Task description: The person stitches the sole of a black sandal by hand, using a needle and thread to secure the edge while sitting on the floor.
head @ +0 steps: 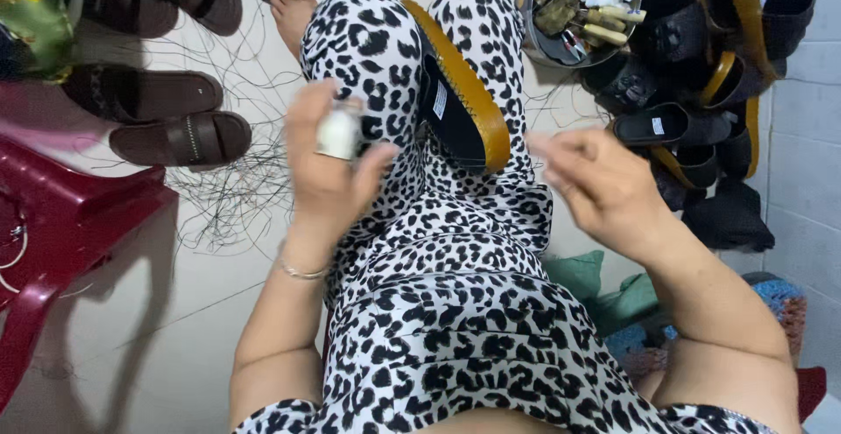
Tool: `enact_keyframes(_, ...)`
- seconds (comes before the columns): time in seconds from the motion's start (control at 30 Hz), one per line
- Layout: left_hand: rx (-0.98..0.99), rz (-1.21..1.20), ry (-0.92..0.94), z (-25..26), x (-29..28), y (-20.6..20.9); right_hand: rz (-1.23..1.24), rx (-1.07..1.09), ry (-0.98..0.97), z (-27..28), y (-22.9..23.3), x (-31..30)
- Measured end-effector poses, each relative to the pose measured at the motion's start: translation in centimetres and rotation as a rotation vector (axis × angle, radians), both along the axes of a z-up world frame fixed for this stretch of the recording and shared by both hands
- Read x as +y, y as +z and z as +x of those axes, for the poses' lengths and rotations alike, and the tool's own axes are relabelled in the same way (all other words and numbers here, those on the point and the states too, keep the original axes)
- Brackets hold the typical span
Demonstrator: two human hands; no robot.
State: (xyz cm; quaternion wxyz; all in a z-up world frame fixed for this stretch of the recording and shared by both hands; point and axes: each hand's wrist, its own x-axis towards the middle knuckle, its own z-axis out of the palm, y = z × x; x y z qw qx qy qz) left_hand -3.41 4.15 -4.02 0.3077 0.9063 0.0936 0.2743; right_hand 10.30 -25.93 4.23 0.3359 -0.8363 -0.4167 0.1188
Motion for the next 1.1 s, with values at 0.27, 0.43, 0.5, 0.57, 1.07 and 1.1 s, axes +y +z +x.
enact_keyframes(0.27,0.089,-0.036,-0.397,2.9,-5.7,-0.3,-0.334,-0.298,0.153,-0.5,1.3,1.3)
enact_keyframes(0.43,0.096,-0.039,-0.404,3.0,-6.1,-1.2,-0.466,-0.392,0.218,0.0,3.0,1.8)
enact_keyframes(0.5,0.092,-0.047,-0.401,3.1,-6.3,-1.2,-0.519,-0.460,0.242,0.0,3.7,2.2)
enact_keyframes(0.57,0.161,-0.057,-0.423,3.2,-6.2,-0.6,-0.739,-0.523,0.393,-0.1,4.4,2.7)
enact_keyframes(1.07,-0.362,-0.140,-0.156,2.3,-9.7,-8.0,-0.397,-0.196,0.378,1.8,3.7,6.4)
enact_keyframes(1.1,-0.368,-0.138,-0.159,2.1,-9.1,-7.5,-0.396,-0.201,0.374,2.0,3.5,6.2)
